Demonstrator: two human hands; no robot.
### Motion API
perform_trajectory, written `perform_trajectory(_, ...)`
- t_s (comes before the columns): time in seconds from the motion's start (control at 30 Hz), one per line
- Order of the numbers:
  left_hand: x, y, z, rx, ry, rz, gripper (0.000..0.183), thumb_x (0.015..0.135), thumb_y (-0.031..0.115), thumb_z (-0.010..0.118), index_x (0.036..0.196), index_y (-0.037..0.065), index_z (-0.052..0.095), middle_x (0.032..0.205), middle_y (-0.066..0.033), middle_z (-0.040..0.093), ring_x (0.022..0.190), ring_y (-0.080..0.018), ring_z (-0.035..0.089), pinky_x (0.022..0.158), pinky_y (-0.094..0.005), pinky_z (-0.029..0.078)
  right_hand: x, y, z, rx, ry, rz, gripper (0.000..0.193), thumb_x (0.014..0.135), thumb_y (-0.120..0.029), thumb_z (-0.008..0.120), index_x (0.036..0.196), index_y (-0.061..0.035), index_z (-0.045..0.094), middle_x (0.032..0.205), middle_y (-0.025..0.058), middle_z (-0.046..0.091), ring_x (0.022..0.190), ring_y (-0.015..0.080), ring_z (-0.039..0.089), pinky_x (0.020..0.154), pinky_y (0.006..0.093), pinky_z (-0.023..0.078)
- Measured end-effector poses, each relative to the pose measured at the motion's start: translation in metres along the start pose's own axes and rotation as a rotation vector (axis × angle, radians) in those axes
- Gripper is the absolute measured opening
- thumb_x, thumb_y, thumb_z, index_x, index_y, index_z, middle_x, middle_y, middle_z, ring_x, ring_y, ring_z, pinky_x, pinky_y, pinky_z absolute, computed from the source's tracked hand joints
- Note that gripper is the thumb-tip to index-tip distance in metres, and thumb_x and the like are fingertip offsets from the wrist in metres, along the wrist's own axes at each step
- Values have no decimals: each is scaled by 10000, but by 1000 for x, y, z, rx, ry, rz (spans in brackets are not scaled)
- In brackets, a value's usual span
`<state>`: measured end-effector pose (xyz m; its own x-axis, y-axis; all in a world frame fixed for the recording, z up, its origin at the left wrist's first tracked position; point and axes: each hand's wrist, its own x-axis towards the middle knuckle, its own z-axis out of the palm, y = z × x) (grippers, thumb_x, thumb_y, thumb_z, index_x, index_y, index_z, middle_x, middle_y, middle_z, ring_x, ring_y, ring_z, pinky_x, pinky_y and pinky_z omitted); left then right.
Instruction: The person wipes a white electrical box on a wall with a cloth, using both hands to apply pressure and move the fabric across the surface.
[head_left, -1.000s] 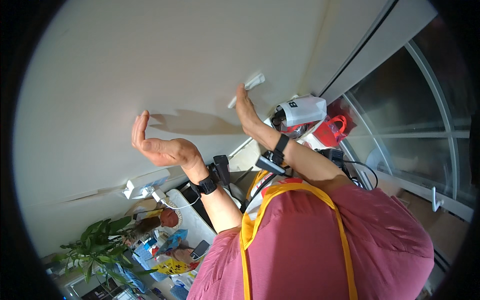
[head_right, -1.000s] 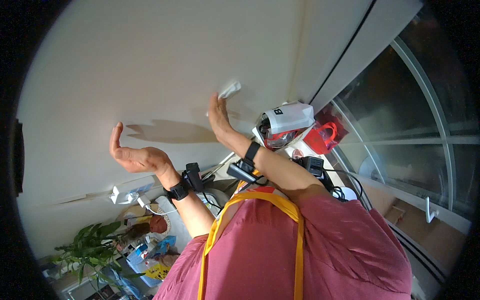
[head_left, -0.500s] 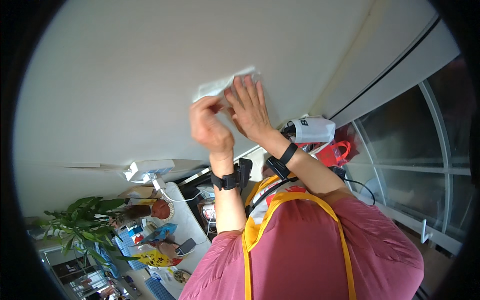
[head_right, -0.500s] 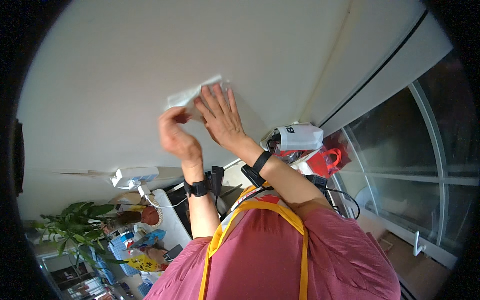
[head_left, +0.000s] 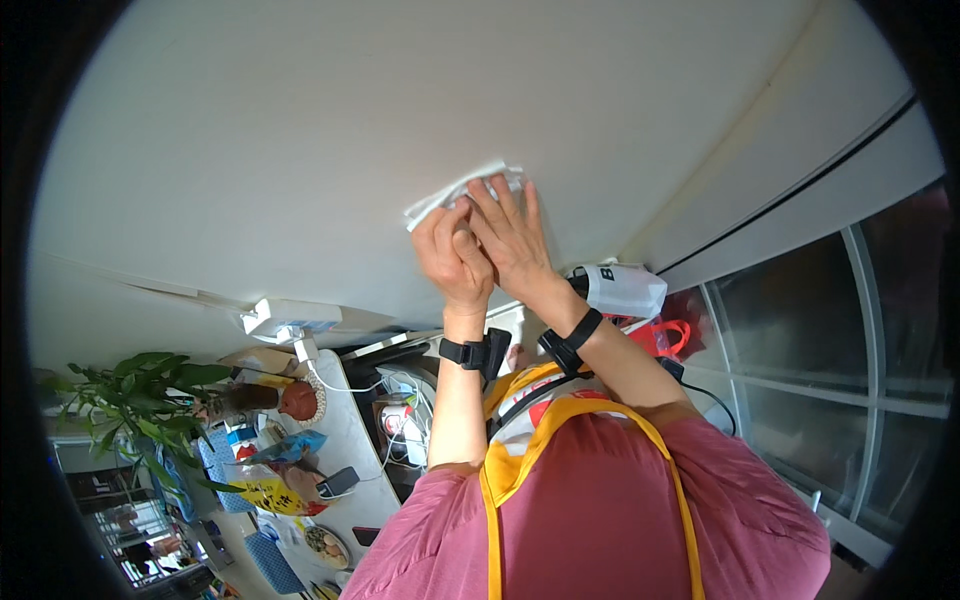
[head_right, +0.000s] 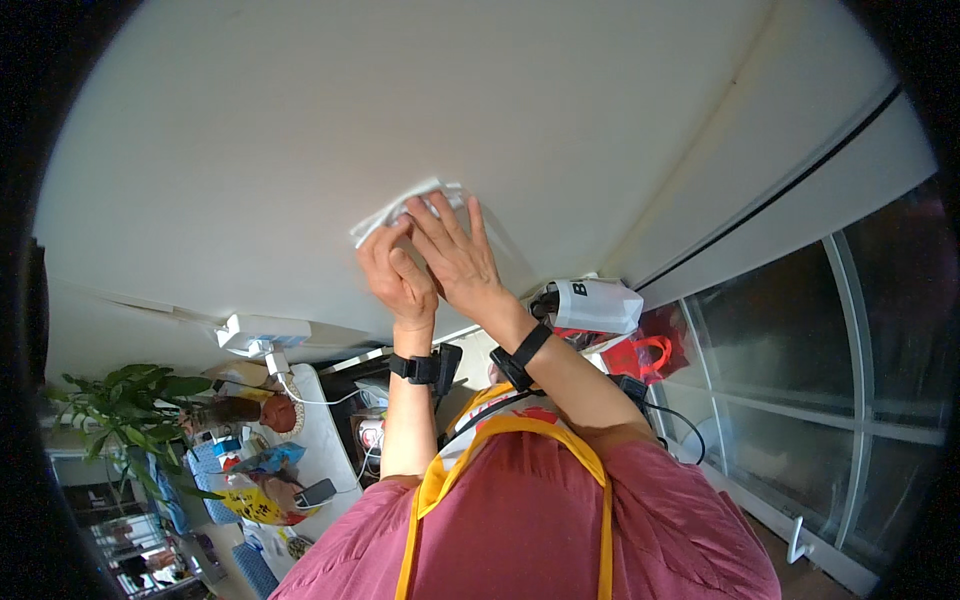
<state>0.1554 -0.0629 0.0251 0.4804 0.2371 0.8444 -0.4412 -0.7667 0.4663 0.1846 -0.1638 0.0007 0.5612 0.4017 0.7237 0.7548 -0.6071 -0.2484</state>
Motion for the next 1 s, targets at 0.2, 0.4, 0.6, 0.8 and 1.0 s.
perform_trajectory(0.2,6,5,4,92,106,-70,438,1054,335,370,1171,-11,611,1195,-192,545,1112,-342,540,949,-430,446,4,-14,0,64,15,34,643,845,-148,595,1456,-78,407,1606,80,207,1482,307,172,1140,626,147)
perform_trajectory(0.4,-2,-8,2,83,156,-38,475,1052,357,356,1213,-24,589,1243,-179,505,1168,-334,490,1000,-436,408,19,-14,-9,46,-45,-44,566,883,-184,552,1429,-76,450,1588,69,259,1475,298,193,1137,619,158)
perform_trajectory(0.6,-23,-15,5,148,52,-37,501,1056,352,326,1199,-39,604,1273,-172,478,1174,-323,495,1007,-425,415,4,-8,-4,2,-63,-54,488,900,-210,537,1370,-78,521,1566,55,304,1454,271,246,1137,604,170)
perform_trajectory(0.8,5,-9,1,138,150,13,440,1040,298,399,1191,-50,622,1288,-153,504,1188,-324,497,1018,-438,416,24,-15,-14,16,-31,-47,490,908,-201,534,1386,-95,506,1568,45,300,1458,253,240,1140,606,156)
perform_trajectory(1.0,-23,-18,8,228,-1,109,441,1031,252,402,1308,-61,543,1399,-179,437,1298,-350,408,1098,-470,335,3,1,4,15,-5,-50,517,920,-207,546,1424,-123,467,1572,40,294,1461,259,236,1128,639,135)
